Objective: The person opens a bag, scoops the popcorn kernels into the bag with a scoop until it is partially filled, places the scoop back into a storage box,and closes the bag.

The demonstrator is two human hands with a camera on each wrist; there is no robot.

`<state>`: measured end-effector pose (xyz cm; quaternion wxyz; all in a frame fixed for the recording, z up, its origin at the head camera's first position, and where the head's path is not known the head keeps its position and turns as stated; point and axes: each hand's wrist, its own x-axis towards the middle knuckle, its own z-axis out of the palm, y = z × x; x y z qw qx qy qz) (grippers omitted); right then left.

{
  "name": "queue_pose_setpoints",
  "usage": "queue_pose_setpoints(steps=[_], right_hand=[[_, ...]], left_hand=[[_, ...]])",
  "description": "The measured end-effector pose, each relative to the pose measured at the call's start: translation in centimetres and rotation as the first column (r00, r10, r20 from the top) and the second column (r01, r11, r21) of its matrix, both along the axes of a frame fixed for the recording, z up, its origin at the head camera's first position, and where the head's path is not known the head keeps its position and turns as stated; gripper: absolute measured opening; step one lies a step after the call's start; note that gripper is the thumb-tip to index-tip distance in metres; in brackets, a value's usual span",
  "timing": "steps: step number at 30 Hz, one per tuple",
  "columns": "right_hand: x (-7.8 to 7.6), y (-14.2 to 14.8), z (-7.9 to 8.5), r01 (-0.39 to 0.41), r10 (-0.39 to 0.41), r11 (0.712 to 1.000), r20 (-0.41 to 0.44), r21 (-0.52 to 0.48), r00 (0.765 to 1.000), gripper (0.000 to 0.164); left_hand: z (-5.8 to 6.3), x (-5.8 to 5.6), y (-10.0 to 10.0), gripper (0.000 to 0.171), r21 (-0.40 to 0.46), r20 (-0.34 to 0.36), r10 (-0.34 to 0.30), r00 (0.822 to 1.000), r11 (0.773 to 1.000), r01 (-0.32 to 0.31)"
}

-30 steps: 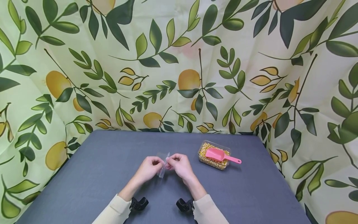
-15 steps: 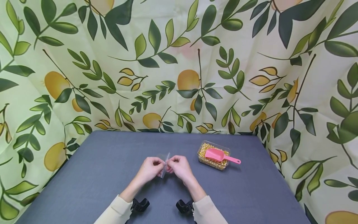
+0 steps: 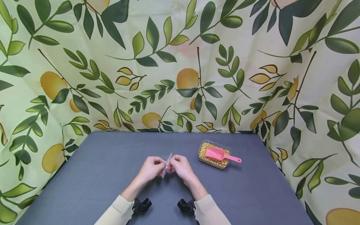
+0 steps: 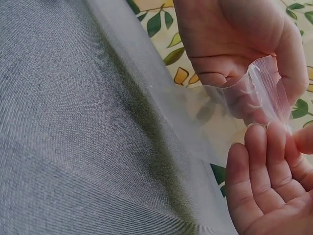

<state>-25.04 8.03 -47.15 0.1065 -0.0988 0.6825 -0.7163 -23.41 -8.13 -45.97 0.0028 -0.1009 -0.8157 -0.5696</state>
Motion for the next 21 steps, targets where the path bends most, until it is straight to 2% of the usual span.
queue_pose_setpoints(steps=[4, 12, 18, 21], right_hand=[[-0.2, 0.0, -0.1, -0.023, 0.024, 1.000, 0.007, -0.016, 1.000, 0.013], [-0.4, 0.1, -0.4, -0.020, 0.022, 0.996, 0.020, -0.088, 1.000, 0.015], [-0.4, 0.4, 0.1, 0.038, -0.039, 0.995, -0.006, -0.092, 0.999, 0.014], [-0.3, 0.6, 0.3, 0.056, -0.057, 0.995, -0.003, -0.083, 0.998, 0.013]], left_hand=[[0.0, -0.1, 0.0, 0.012, 0.020, 0.002, 0.017, 1.000, 1.000, -0.017], [-0.2, -0.3, 0.1, 0.012, 0.100, 0.069, 0.058, 0.996, 0.993, -0.065], [1.8, 0.4, 0.1, 0.014, 0.147, 0.088, 0.037, 0.995, 0.988, -0.050], [2.2, 0.6, 0.2, 0.015, 0.153, 0.078, 0.030, 0.996, 0.987, -0.042]])
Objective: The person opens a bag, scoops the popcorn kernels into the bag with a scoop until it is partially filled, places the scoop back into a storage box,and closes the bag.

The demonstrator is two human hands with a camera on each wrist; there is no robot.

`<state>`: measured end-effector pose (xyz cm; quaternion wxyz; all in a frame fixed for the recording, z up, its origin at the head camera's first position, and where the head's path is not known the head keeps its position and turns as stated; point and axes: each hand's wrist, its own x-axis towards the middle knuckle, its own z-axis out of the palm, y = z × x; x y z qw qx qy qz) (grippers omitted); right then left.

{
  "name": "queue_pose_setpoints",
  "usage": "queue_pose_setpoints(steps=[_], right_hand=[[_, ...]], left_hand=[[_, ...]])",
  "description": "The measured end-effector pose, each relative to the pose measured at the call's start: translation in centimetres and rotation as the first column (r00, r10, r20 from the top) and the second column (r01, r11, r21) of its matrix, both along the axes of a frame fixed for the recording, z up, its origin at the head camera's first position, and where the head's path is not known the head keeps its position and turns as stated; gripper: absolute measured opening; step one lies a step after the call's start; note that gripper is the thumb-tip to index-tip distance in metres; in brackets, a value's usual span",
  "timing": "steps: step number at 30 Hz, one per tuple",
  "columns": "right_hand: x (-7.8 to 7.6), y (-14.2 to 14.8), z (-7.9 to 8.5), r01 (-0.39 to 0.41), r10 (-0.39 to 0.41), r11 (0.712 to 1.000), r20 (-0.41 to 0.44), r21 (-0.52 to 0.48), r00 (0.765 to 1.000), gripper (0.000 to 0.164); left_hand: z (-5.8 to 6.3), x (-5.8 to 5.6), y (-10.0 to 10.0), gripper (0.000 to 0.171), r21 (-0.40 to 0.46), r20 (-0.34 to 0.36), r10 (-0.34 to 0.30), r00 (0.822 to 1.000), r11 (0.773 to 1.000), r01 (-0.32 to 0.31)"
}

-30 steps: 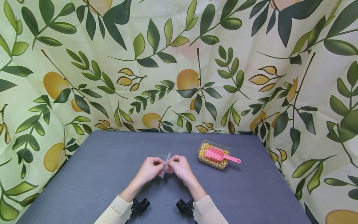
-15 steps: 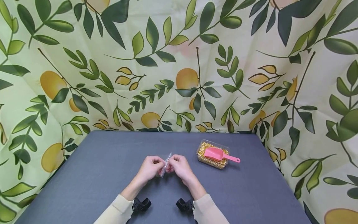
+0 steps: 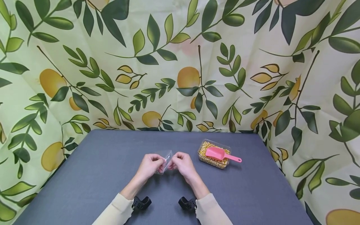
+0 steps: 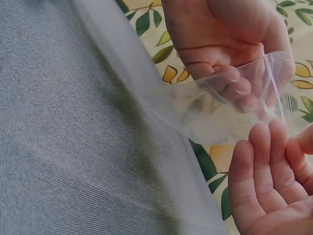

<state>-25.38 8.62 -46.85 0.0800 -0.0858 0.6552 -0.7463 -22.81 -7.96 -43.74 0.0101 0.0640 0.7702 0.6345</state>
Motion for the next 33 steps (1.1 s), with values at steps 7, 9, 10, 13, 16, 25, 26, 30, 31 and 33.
queue_pose_setpoints(steps=[7, 9, 10, 13, 16, 25, 26, 30, 31, 33], right_hand=[[-0.1, 0.5, 0.3, 0.044, -0.045, 0.999, 0.024, 0.025, 0.999, 0.012], [-0.2, 0.7, 0.4, 0.062, -0.063, 0.997, 0.022, 0.052, 0.998, 0.012], [-0.2, 0.7, 0.4, 0.068, -0.069, 0.996, 0.020, 0.066, 0.997, 0.011], [-0.3, 1.0, 0.5, 0.072, -0.073, 0.991, 0.010, 0.110, 0.997, 0.011], [-0.3, 1.3, 0.7, 0.066, -0.064, 0.984, -0.021, 0.168, 0.998, 0.010], [-0.3, 1.7, 1.1, 0.037, -0.015, 0.965, -0.088, 0.259, 0.996, 0.010], [-0.3, 1.7, 1.1, 0.034, -0.011, 0.964, -0.086, 0.262, 0.996, 0.010], [-0.3, 1.6, 1.3, 0.023, 0.000, 0.964, -0.089, 0.265, 0.996, 0.010], [-0.2, 1.6, 1.3, 0.022, 0.002, 0.965, -0.091, 0.262, 0.996, 0.010], [-0.2, 1.7, 1.2, 0.015, 0.009, 0.967, -0.092, 0.256, 0.996, 0.010]], left_hand=[[-0.9, -0.8, -0.5, 0.013, -0.006, -0.024, 0.042, 0.999, 0.999, -0.042], [-0.9, -1.0, -0.8, 0.013, -0.014, -0.053, 0.057, 0.997, 0.998, -0.058], [-0.8, -1.0, -0.9, 0.013, -0.022, -0.069, 0.059, 0.996, 0.998, -0.061], [-0.5, -1.1, -1.3, 0.012, -0.056, -0.096, 0.066, 0.993, 0.996, -0.071], [-0.3, -1.1, -1.8, 0.013, -0.112, -0.117, 0.061, 0.991, 0.991, -0.075], [-0.1, -1.0, -2.1, 0.014, -0.208, -0.152, -0.011, 0.988, 0.978, -0.021], [-0.1, -1.0, -2.0, 0.014, -0.209, -0.151, -0.022, 0.988, 0.978, -0.010], [-0.1, -0.9, -1.7, 0.013, -0.225, -0.173, -0.075, 0.982, 0.974, 0.034], [-0.1, -0.9, -1.7, 0.013, -0.231, -0.185, -0.087, 0.979, 0.972, 0.043], [-0.1, -0.9, -1.6, 0.012, -0.246, -0.220, -0.102, 0.970, 0.968, 0.046]])
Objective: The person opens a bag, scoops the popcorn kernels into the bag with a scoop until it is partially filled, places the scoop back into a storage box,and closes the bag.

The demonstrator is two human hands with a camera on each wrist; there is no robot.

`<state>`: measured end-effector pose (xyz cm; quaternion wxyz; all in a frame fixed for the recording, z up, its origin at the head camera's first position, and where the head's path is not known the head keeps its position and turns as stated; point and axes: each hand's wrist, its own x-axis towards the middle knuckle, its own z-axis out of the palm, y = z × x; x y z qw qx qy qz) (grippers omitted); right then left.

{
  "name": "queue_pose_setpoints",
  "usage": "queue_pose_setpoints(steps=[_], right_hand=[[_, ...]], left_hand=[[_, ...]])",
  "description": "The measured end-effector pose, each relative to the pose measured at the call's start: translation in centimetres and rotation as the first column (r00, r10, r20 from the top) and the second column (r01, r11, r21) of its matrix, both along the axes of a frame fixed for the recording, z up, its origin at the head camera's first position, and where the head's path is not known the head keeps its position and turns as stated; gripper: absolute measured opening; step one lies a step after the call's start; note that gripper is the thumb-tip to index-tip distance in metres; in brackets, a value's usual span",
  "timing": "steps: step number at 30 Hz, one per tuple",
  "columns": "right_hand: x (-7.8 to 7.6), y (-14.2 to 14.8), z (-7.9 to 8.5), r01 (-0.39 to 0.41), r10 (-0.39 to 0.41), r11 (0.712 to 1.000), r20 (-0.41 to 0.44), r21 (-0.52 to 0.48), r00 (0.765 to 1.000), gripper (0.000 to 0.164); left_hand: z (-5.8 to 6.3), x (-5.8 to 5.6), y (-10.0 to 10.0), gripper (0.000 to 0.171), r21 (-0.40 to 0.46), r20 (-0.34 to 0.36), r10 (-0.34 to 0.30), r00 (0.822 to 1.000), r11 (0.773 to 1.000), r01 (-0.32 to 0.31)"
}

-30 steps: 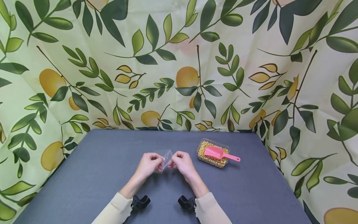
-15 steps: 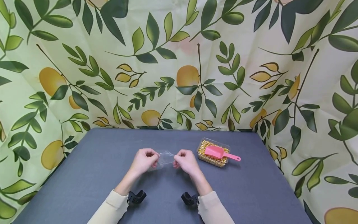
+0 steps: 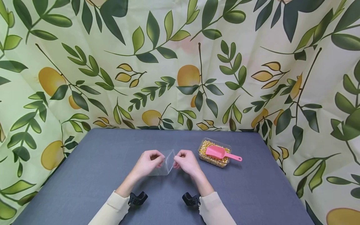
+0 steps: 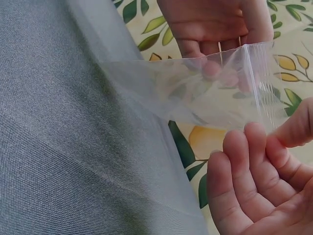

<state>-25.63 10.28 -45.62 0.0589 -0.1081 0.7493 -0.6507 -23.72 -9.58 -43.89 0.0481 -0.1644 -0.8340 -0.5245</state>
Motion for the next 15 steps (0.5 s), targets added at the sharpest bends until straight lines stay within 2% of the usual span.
queue_pose_setpoints(steps=[1, 3, 5, 8, 10, 12, 15], right_hand=[[0.0, 0.0, 0.0, -0.008, 0.008, 1.000, 0.000, -0.005, 1.000, 0.010], [0.3, 0.1, 0.7, -0.028, 0.028, 1.000, 0.012, -0.014, 1.000, 0.010], [0.8, 0.2, 1.6, -0.047, 0.048, 0.999, 0.025, -0.021, 0.999, 0.011], [1.5, 0.3, 2.9, -0.085, 0.087, 0.995, 0.042, -0.045, 0.995, 0.012], [1.7, 0.4, 3.1, -0.108, 0.111, 0.992, 0.042, -0.067, 0.993, 0.013], [1.7, 0.4, 3.1, -0.134, 0.138, 0.987, 0.040, -0.087, 0.990, 0.013], [1.7, 0.4, 3.1, -0.174, 0.177, 0.980, 0.029, -0.100, 0.984, 0.012]], left_hand=[[0.0, 0.0, 0.0, 0.011, -0.002, -0.028, -0.005, 1.000, 1.000, 0.005], [0.7, 0.6, 0.1, 0.010, 0.005, -0.060, -0.022, 0.998, 1.000, 0.023], [0.6, 0.5, -0.1, 0.017, -0.010, -0.095, -0.059, 0.994, 0.998, 0.059], [0.4, 0.6, -0.4, 0.055, -0.094, -0.082, -0.141, 0.987, 0.987, 0.133], [-0.7, 0.1, -0.6, 0.083, -0.180, -0.077, -0.194, 0.978, 0.967, 0.178], [-0.8, 0.3, -0.4, 0.106, -0.255, -0.066, -0.228, 0.971, 0.945, 0.205], [-1.1, 0.3, -0.1, 0.118, -0.314, -0.074, -0.260, 0.963, 0.922, 0.225]])
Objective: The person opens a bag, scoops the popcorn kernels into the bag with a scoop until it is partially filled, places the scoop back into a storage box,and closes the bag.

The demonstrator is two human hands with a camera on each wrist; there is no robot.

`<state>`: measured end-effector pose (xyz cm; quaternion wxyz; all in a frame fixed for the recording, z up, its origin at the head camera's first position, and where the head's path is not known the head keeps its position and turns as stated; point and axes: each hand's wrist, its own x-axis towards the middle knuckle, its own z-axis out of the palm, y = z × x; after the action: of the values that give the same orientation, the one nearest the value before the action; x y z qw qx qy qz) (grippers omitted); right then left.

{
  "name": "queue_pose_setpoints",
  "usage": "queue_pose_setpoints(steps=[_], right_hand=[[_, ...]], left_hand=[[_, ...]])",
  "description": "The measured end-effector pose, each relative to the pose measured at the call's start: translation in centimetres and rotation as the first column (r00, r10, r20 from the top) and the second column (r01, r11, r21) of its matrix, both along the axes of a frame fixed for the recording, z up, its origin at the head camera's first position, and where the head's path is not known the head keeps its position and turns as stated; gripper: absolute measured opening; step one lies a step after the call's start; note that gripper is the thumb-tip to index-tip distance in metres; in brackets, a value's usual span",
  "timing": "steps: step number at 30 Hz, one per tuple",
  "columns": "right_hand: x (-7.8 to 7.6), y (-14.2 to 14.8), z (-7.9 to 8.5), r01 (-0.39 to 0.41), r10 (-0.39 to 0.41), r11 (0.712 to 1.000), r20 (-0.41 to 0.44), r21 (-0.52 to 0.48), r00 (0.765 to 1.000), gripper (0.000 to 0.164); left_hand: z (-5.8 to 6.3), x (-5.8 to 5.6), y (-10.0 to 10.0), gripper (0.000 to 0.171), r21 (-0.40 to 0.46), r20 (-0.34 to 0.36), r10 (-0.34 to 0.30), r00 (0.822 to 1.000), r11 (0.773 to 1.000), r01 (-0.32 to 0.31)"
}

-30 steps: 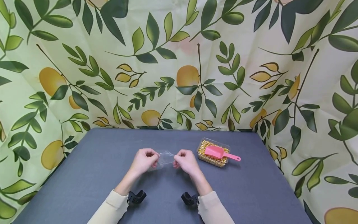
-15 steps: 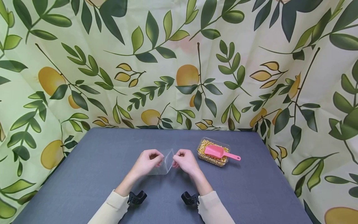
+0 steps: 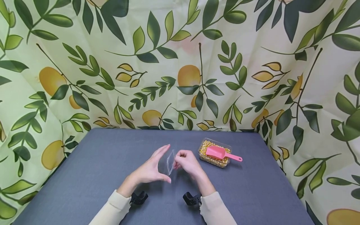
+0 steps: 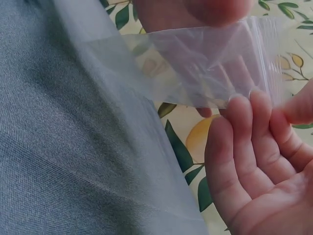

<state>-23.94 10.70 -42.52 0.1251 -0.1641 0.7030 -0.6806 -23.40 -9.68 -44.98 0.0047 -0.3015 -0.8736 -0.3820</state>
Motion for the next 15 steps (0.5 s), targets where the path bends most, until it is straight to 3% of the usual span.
queue_pose_setpoints(steps=[7, 12, 15], right_hand=[[0.17, -0.11, 0.15, -0.062, 0.062, 0.998, -0.003, -0.017, 0.998, 0.012], [0.10, -0.03, 0.08, -0.043, 0.043, 0.999, 0.001, 0.002, 0.999, 0.011], [-0.47, 0.12, -0.76, -0.030, 0.030, 0.999, 0.004, 0.013, 1.000, 0.011]], left_hand=[[-0.15, 0.13, 0.46, 0.108, -0.013, 0.000, 0.014, 1.000, 1.000, -0.014], [0.08, 0.30, 0.47, 0.099, 0.008, -0.033, 0.038, 0.999, 0.999, -0.038], [0.20, 0.38, 0.48, 0.096, 0.011, -0.058, 0.049, 0.997, 0.999, -0.049]])
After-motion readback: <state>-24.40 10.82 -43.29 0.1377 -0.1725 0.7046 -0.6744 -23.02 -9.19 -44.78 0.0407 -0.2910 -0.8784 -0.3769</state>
